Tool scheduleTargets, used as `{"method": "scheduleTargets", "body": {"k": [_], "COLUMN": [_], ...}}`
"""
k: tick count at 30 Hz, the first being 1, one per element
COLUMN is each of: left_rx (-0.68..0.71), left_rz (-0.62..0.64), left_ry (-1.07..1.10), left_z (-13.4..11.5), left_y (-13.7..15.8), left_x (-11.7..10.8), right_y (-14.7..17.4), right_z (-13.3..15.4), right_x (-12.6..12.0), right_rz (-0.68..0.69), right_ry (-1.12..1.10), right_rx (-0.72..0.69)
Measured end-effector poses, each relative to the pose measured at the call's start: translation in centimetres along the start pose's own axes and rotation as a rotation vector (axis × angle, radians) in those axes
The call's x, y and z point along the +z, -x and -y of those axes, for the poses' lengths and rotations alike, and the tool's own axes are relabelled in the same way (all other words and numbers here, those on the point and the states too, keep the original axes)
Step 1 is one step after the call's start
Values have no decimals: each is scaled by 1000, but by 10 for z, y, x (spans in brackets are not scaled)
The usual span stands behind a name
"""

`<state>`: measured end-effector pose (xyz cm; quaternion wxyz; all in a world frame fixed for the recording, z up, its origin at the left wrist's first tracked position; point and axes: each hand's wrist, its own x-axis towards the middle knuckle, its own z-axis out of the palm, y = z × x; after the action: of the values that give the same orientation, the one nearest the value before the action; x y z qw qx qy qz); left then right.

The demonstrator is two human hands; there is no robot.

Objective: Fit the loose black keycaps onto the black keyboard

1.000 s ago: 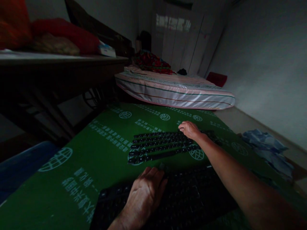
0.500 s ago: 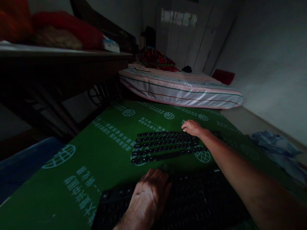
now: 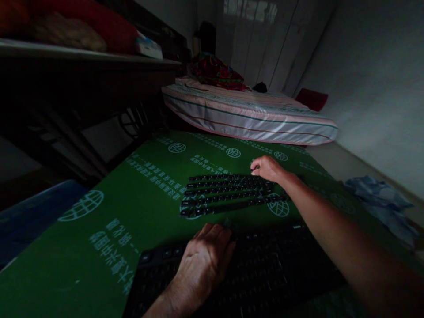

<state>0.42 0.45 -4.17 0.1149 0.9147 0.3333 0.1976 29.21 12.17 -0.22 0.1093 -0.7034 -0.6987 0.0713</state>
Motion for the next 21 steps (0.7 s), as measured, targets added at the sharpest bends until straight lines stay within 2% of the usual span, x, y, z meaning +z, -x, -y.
{"method": "scheduleTargets", "body": {"k": [3, 7, 12, 16, 21], "left_rx": [12, 43, 50, 40, 24], "left_rz": [7, 5, 2, 14, 54], "left_ry": [-8, -44, -73, -91, -104], "left_z": [1, 0, 0, -1, -4], "left_y": [-2, -5, -7, -8, -9], "left_x": [1, 0, 1, 0, -3], "right_y": [34, 89, 143, 161, 164], "right_z": [11, 25, 36, 40, 42], "right_x": [-8, -11, -2, 7, 9], "right_rz": [51, 154, 209, 147, 107], "right_ry": [-100, -347, -397, -358, -277], "right_rx": [-42, -112, -126, -114, -139]}}
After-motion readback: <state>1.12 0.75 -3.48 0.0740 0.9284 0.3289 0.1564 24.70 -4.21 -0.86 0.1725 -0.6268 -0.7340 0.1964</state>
